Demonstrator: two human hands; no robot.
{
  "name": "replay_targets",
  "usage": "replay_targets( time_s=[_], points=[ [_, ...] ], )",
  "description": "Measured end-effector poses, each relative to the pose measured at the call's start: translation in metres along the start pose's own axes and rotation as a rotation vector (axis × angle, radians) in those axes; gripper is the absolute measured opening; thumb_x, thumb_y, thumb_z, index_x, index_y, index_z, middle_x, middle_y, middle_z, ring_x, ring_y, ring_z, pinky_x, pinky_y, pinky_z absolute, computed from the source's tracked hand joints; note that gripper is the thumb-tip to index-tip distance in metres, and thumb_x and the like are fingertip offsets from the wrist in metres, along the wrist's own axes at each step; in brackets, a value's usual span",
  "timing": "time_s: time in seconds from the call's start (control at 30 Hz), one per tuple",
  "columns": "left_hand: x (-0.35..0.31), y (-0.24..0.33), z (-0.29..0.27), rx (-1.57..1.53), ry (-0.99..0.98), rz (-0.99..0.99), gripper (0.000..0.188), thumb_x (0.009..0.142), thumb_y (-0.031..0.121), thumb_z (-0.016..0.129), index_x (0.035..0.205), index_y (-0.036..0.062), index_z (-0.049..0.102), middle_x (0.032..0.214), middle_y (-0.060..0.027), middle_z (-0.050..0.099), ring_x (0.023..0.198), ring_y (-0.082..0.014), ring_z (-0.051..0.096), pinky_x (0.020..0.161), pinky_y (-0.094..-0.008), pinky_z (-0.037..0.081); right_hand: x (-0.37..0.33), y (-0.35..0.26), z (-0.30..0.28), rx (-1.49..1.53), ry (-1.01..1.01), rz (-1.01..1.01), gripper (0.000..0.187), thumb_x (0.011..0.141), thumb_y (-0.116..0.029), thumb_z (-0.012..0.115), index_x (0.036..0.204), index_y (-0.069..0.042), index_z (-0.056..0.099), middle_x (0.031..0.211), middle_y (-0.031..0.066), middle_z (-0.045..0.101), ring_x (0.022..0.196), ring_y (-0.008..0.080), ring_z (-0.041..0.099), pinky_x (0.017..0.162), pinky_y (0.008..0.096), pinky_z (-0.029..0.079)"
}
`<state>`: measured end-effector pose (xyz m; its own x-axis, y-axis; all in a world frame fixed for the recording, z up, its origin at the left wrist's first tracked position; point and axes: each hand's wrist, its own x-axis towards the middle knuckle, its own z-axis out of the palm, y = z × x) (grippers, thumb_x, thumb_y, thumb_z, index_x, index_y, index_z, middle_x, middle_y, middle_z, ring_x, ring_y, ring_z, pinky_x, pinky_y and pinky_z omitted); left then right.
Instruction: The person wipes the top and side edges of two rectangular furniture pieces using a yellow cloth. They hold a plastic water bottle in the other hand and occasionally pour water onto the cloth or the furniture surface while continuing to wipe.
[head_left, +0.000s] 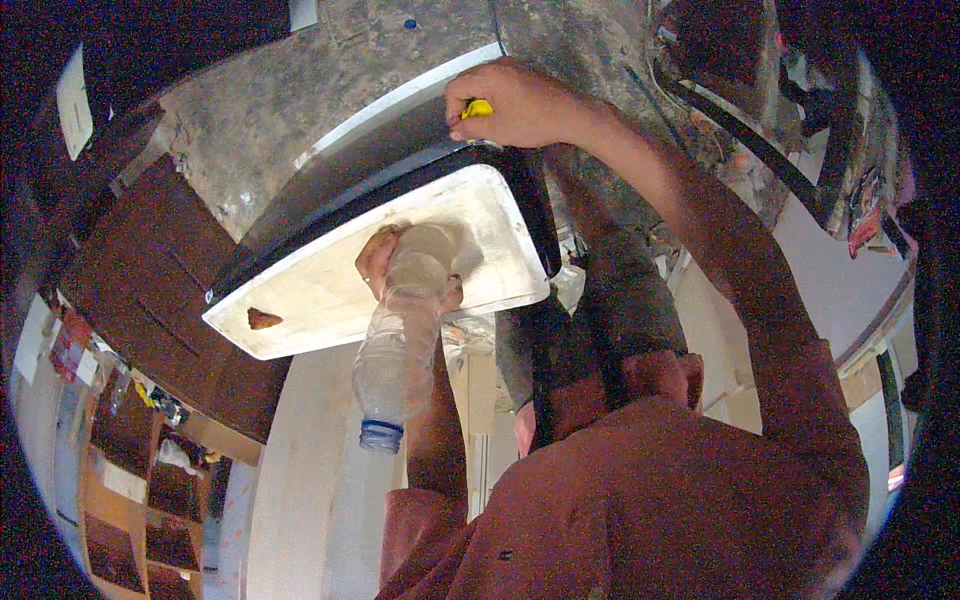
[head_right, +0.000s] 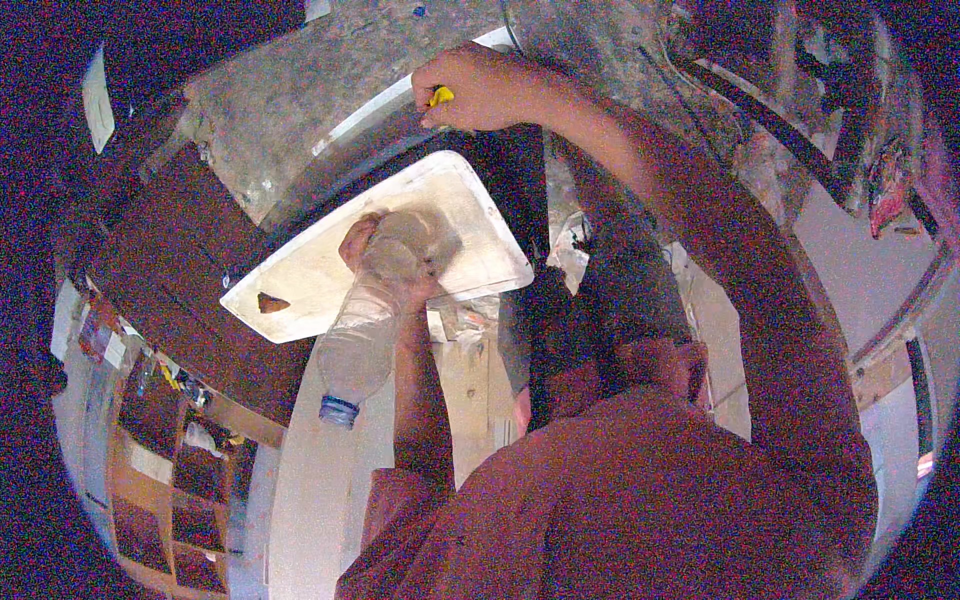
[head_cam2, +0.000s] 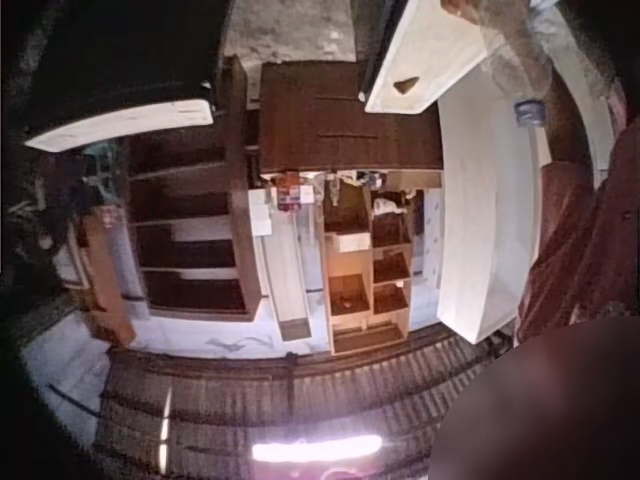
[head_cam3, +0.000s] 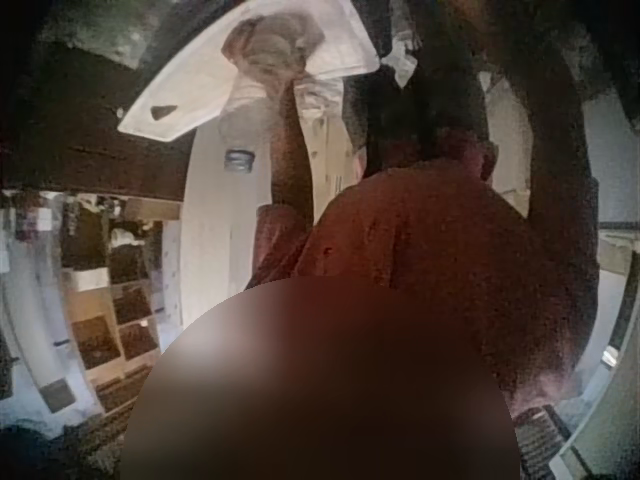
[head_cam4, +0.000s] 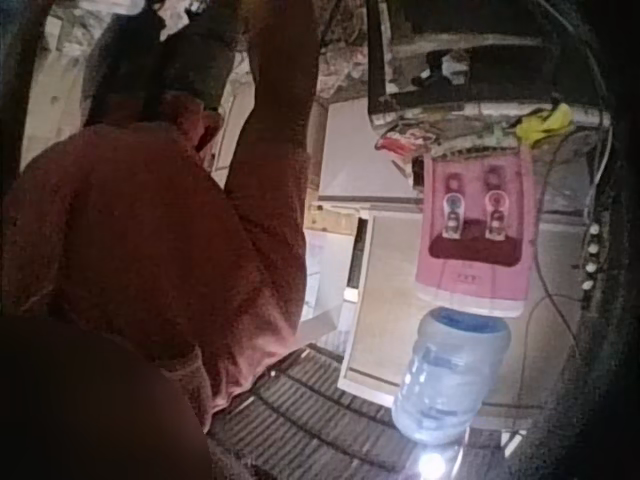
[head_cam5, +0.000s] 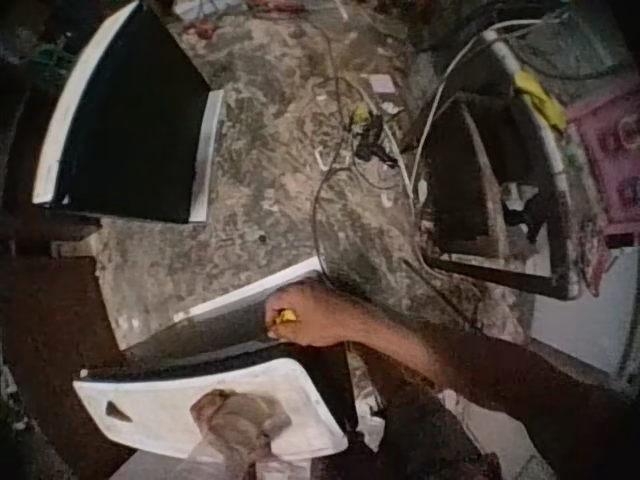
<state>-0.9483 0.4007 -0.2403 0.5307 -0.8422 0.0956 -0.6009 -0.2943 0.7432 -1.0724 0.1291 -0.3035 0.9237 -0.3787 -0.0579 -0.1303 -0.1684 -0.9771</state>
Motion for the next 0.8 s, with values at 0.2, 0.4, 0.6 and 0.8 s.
replay_targets(
  time_s=[0.2,0.4,0.6,0.8],
  points=[
    [0.001,0.002,0.0,-0.04,0.013,-0.013,0.088,0.071,0.064,0.076,0.128,0.0053,0.044,0.117,-0.0147,0.047,0.112,-0.0304,0.055,0.099,-0.0458,0.046,-0.014,-0.006,-0.021,0.006,-0.133,0.215,0.019,0.082,-0.019,0.075,0.088,-0.004,0.065,0.082,0.0094,0.066,0.08,0.0222,0.066,0.074,0.0365,0.051],
    [0.0,0.003,0.0,-0.019,0.022,-0.022,0.088,0.072,0.066,0.075,0.128,0.0055,0.045,0.117,-0.0148,0.048,0.112,-0.0302,0.054,0.099,-0.0461,0.046,0.021,-0.015,-0.001,-0.042,-0.226,0.0,0.019,0.079,-0.016,0.076,0.087,-0.004,0.065,0.083,0.0134,0.067,0.082,0.0298,0.067,0.074,0.0409,0.051],
    [-0.001,-0.005,-0.003,-0.047,0.016,0.041,0.089,0.061,0.051,0.082,0.13,0.0057,0.048,0.119,-0.0162,0.048,0.111,-0.0318,0.055,0.097,-0.0435,0.048,0.067,-0.023,0.028,-0.15,-0.461,0.006,0.022,0.076,-0.017,0.078,0.088,-0.003,0.065,0.085,0.0145,0.067,0.084,0.0325,0.067,0.073,0.0445,0.052],
    [-0.002,-0.002,-0.002,-0.092,0.001,-0.014,0.089,0.069,0.061,0.078,0.131,0.0069,0.044,0.12,-0.0144,0.047,0.112,-0.0306,0.054,0.099,-0.0456,0.046,0.045,-0.017,-0.009,-0.072,-0.456,-0.023,0.026,0.075,-0.017,0.079,0.09,-0.004,0.062,0.083,0.0122,0.067,0.082,0.0292,0.066,0.073,0.0425,0.051]
  ],
)
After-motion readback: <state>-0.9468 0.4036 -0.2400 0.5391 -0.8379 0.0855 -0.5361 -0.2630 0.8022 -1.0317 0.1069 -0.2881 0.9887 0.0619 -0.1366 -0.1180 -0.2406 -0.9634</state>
